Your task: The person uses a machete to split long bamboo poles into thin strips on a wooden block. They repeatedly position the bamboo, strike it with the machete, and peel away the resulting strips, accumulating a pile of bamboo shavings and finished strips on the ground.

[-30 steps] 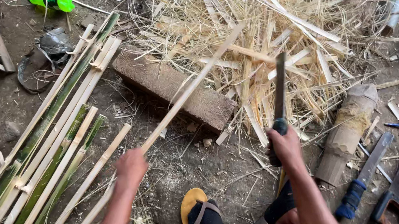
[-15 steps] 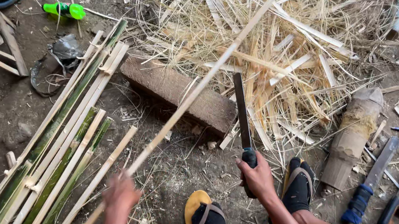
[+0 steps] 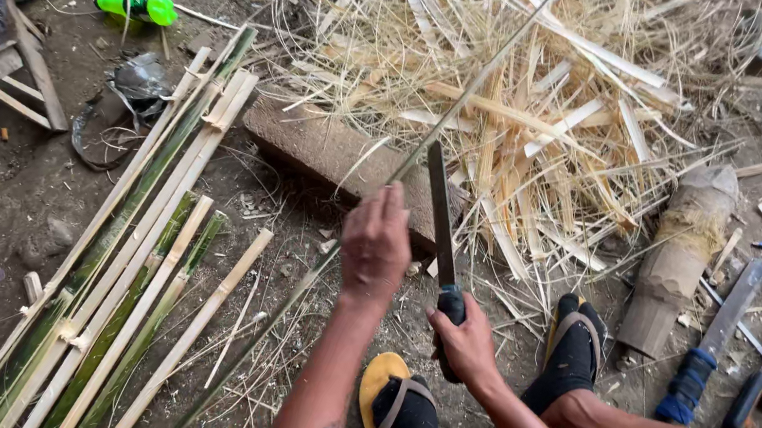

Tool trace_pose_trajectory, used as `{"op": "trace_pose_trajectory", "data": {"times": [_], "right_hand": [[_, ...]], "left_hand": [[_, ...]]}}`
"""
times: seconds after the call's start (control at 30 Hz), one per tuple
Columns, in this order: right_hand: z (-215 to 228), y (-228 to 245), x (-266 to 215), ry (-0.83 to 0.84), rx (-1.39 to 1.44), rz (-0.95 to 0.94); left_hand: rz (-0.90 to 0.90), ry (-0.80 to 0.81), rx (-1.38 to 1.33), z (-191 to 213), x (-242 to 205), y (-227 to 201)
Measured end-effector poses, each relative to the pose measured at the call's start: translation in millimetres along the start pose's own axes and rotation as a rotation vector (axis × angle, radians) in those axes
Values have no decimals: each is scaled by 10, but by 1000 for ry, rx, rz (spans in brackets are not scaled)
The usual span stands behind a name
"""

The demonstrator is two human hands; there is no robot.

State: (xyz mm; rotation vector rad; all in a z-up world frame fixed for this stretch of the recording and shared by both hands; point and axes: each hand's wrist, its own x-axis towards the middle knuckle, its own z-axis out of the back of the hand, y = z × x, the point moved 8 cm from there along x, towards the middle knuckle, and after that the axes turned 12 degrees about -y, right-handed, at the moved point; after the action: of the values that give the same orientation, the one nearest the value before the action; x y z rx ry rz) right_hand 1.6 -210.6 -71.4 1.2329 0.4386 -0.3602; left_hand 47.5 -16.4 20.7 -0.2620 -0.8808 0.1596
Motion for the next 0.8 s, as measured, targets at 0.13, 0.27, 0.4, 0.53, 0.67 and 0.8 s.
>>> {"op": "trace_pose_trajectory", "data": {"times": [0.13,0.27,0.4,0.53,0.67,0.8], "right_hand": [[136,37,-7,-20,-36,71],[206,70,24,-42,-40,63],[175,194,-5,-38,-58,105],[30,253,-119,-26,-133,137],[-83,242,-245,-52,-198,195],[-71,211,-242,-26,-392,170]], "left_hand": [[169,399,88,234,-130,248],[607,912,523,949,-1049,1555],[754,985,645,1395,-1842,2153],[836,811,459,1089,-1841,2062],[643,545,20,296,-973,1514],[430,368,-1,-69,-331,1119]]}}
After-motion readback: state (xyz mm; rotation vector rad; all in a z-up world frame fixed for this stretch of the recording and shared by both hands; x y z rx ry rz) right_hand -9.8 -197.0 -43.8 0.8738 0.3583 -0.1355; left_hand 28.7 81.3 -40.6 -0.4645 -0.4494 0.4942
